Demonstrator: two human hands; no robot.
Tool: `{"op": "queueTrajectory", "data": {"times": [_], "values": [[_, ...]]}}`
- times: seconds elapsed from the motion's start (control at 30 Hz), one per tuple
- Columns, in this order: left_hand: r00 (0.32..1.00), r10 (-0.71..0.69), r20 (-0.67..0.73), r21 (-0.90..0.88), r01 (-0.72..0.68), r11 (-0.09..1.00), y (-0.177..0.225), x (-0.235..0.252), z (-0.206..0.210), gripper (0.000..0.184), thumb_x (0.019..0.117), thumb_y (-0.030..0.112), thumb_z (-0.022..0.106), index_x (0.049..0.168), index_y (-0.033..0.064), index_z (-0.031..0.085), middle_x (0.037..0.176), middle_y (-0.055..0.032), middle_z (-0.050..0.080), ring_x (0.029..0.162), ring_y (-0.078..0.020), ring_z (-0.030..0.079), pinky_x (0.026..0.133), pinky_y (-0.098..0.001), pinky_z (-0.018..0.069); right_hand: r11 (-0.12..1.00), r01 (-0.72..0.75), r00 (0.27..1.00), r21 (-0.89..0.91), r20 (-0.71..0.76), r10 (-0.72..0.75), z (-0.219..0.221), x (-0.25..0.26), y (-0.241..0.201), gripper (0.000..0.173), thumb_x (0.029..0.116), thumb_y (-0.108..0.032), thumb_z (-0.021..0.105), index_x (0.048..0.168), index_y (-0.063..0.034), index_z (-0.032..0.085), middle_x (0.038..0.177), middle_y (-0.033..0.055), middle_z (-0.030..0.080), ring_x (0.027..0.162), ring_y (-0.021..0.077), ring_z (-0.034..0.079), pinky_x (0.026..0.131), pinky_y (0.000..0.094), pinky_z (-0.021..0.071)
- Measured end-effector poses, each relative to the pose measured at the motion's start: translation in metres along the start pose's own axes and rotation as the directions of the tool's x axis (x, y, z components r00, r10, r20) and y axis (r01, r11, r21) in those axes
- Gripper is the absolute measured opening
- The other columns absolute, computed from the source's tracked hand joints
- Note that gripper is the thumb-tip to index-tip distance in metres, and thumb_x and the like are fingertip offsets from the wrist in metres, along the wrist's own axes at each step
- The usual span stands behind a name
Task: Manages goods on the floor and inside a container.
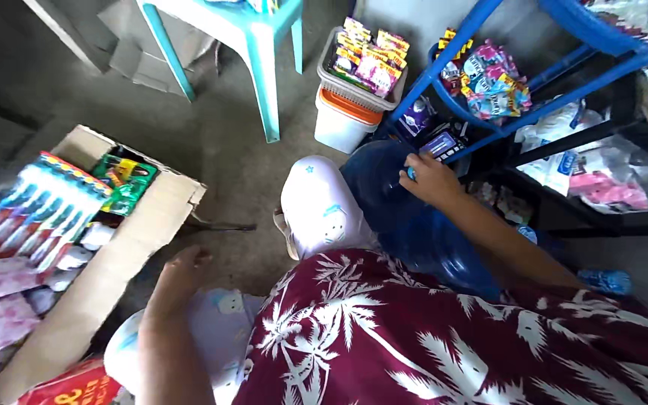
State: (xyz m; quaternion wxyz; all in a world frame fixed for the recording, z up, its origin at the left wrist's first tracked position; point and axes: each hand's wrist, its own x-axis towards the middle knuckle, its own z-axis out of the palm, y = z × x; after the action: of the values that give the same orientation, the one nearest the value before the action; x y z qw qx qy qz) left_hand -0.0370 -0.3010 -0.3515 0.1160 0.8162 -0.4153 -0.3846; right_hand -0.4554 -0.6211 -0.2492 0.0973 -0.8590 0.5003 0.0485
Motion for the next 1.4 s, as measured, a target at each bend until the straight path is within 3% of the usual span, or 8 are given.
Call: {"op": "queueTrajectory", "data": {"times": [0.13, 0.33, 0.4, 0.5, 0.67, 0.9, 1.07, 1.4], "values": [[0.993, -0.064, 0.098, 0.026, 0.061, 0.998, -0.004, 0.001, -0.003, 0.035, 0.1068, 0.018, 0.053, 0.136, -0.0015, 0.058, 0.131, -0.026, 0.062, 0.122, -0.0423, 0.06, 0.106, -0.062, 0.0434, 0.968, -0.246, 0.968, 0.055, 0.067, 0.243, -0.005, -0.029, -0.006, 0.043, 0.1055, -0.036, 0.055, 0.128, 0.0007, 0.059, 0.129, 0.0299, 0.059, 0.106, 0.0491, 0.065, 0.084, 0.067, 0.053], [0.996, -0.062, 0.069, -0.018, 0.063, 0.998, -0.009, -0.004, -0.006, 0.039, 0.1067, 0.021, 0.054, 0.137, -0.0033, 0.056, 0.132, -0.029, 0.061, 0.124, -0.0449, 0.059, 0.107, -0.0632, 0.0421, 0.927, -0.375, 0.923, -0.019, 0.088, 0.375, -0.011, 0.03, 0.008, 0.05, 0.1071, -0.038, 0.047, 0.135, 0.004, 0.054, 0.131, 0.0329, 0.059, 0.12, 0.0509, 0.06, 0.094, 0.0702, 0.0472], [0.996, -0.07, 0.056, -0.039, 0.072, 0.997, -0.013, -0.009, -0.006, 0.04, 0.1062, 0.021, 0.055, 0.137, -0.0041, 0.056, 0.132, -0.029, 0.061, 0.123, -0.0444, 0.059, 0.107, -0.0621, 0.0431, 0.91, -0.376, 0.903, -0.173, 0.151, 0.402, -0.021, 0.042, -0.001, 0.057, 0.1061, -0.043, 0.046, 0.142, 0.0, 0.053, 0.137, 0.0305, 0.059, 0.127, 0.0503, 0.056, 0.097, 0.0728, 0.0431], [0.994, -0.097, 0.046, -0.054, 0.1, 0.994, -0.02, -0.017, -0.006, 0.04, 0.106, 0.021, 0.056, 0.137, -0.0043, 0.056, 0.131, -0.0298, 0.061, 0.124, -0.0453, 0.059, 0.107, -0.0625, 0.0424, 0.952, -0.244, 0.961, -0.184, 0.082, 0.263, -0.025, 0.052, -0.02, 0.065, 0.0973, -0.047, 0.066, 0.14, 0.0012, 0.057, 0.145, 0.0321, 0.051, 0.139, 0.055, 0.039, 0.107, 0.0789, 0.0255], [0.979, -0.19, 0.075, -0.047, 0.194, 0.98, -0.02, -0.022, -0.002, 0.041, 0.1062, 0.023, 0.056, 0.139, -0.0023, 0.055, 0.132, -0.0278, 0.061, 0.123, -0.0432, 0.06, 0.107, -0.0616, 0.0436, 0.995, -0.013, 0.993, -0.096, 0.112, 0.024, -0.01, 0.146, -0.034, 0.048, 0.0968, -0.034, 0.068, 0.13, 0.0012, 0.064, 0.138, 0.0275, 0.058, 0.134, 0.0466, 0.05, 0.104, 0.0671, 0.0431], [0.946, -0.29, 0.142, -0.027, 0.297, 0.954, -0.018, -0.016, 0.004, 0.04, 0.1057, 0.021, 0.057, 0.139, -0.0016, 0.055, 0.133, -0.0258, 0.062, 0.123, -0.0413, 0.061, 0.107, -0.0597, 0.0447, 0.987, -0.138, 0.989, -0.08, -0.057, 0.133, 0.056, 0.278, -0.01, 0.069, 0.0849, -0.013, 0.08, 0.144, 0.0055, 0.049, 0.148, 0.0319, 0.047, 0.137, 0.0519, 0.044, 0.105, 0.0714, 0.0378], [0.934, -0.322, 0.156, -0.02, 0.329, 0.944, -0.018, -0.013, 0.005, 0.041, 0.1057, 0.021, 0.056, 0.14, -0.0013, 0.054, 0.132, -0.0256, 0.062, 0.121, -0.0414, 0.061, 0.106, -0.0597, 0.045, 0.99, -0.084, 0.986, -0.114, -0.153, 0.066, 0.06, 0.302, 0.0, 0.046, 0.093, 0.012, 0.054, 0.138, 0.003, 0.056, 0.14, 0.0308, 0.054, 0.132, 0.0506, 0.052, 0.098, 0.0664, 0.0489], [0.942, -0.293, 0.162, -0.041, 0.303, 0.952, -0.019, -0.009, 0.002, 0.039, 0.106, 0.022, 0.056, 0.136, -0.0021, 0.056, 0.13, -0.0263, 0.062, 0.118, -0.0411, 0.063, 0.103, -0.0602, 0.0464, 0.99, -0.051, 0.996, -0.134, -0.08, 0.041, 0.034, 0.299, -0.026, 0.06, 0.085, -0.002, 0.074, 0.14, 0.0044, 0.052, 0.142, 0.0301, 0.052, 0.132, 0.0509, 0.052, 0.094, 0.0681, 0.0504]]}}
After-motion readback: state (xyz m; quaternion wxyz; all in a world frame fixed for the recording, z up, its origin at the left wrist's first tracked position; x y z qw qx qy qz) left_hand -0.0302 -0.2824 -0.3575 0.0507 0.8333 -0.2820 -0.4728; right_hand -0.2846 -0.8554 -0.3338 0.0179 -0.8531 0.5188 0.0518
